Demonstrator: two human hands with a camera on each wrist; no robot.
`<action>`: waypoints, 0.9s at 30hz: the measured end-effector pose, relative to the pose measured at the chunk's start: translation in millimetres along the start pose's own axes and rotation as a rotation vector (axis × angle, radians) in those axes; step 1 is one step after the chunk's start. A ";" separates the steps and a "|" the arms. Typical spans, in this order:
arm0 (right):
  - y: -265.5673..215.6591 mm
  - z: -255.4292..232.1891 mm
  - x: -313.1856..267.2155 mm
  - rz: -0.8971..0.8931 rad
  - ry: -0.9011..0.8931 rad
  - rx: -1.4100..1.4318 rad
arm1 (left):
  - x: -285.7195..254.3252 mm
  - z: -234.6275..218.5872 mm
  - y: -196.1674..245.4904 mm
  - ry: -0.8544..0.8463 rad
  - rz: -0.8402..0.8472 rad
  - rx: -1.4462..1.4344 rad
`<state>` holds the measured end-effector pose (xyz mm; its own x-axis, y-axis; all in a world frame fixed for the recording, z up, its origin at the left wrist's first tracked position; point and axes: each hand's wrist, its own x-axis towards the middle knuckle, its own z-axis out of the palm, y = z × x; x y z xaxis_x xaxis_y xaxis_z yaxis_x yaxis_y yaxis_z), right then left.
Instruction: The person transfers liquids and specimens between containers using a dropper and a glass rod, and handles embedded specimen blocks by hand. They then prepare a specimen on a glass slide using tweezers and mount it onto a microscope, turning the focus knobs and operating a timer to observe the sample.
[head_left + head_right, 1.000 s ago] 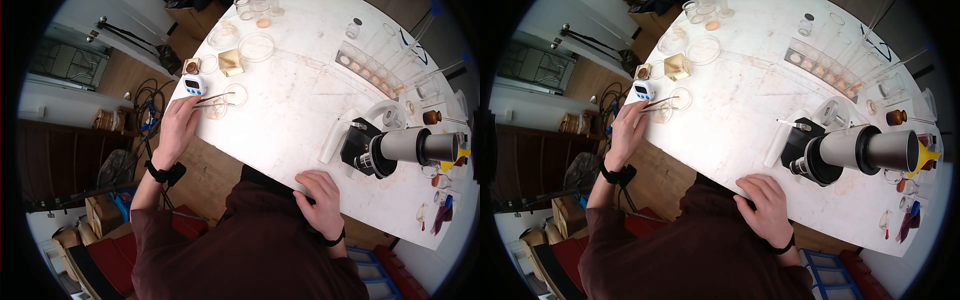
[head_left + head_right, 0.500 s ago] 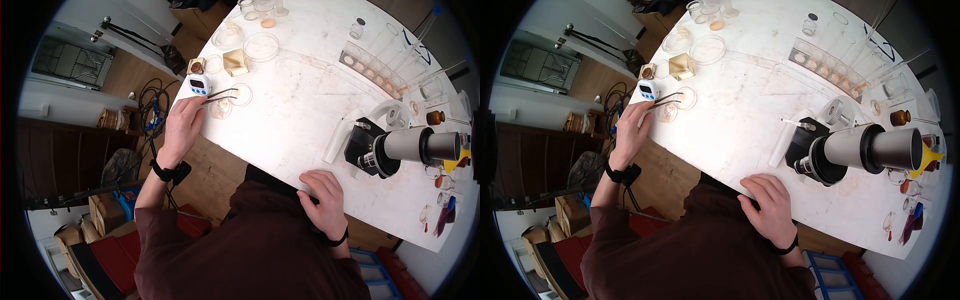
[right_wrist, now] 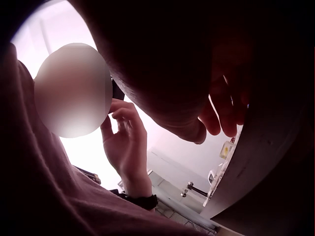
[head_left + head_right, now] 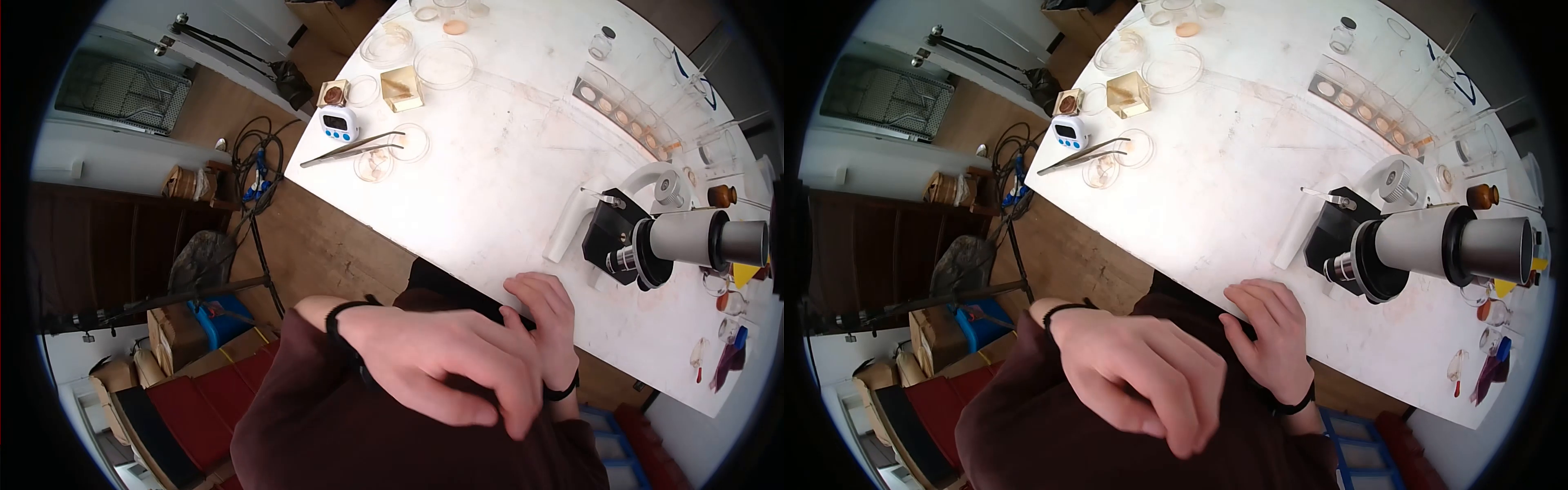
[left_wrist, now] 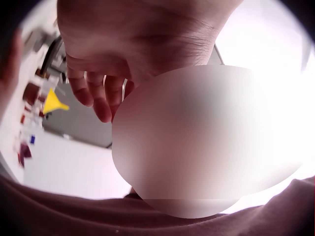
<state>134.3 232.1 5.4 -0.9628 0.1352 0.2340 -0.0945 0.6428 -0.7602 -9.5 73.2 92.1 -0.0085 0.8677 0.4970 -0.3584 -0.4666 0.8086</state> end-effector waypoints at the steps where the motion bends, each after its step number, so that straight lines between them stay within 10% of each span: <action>1: 0.4 -0.1 -1.3 -0.002 0.007 0.001 | 13.8 10.5 -11.0 -0.083 0.018 -0.131; 7: 2.4 -2.0 -5.6 -0.002 0.020 -0.025 | 57.9 51.7 -46.1 -0.184 0.258 -0.603; 10: 4.8 -4.4 -7.0 0.003 0.030 -0.012 | 54.6 29.5 -36.0 -0.339 -0.053 -0.576; 17: 5.8 -13.4 -8.8 -0.026 -0.033 0.015 | 64.1 31.7 -28.8 -0.240 0.039 -0.649; 22: -2.8 -60.4 -19.3 0.040 -0.278 0.239 | 64.4 21.4 -18.5 -0.348 0.004 -0.542; 27: -11.1 -156.7 -27.4 -0.007 -0.142 0.448 | 78.2 -21.3 23.0 -0.270 -0.094 -0.083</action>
<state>201.4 339.4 102.5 -0.9839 0.0072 0.1787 -0.1712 0.2505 -0.9529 -38.3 133.9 142.9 0.2728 0.8245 0.4957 -0.4211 -0.3609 0.8321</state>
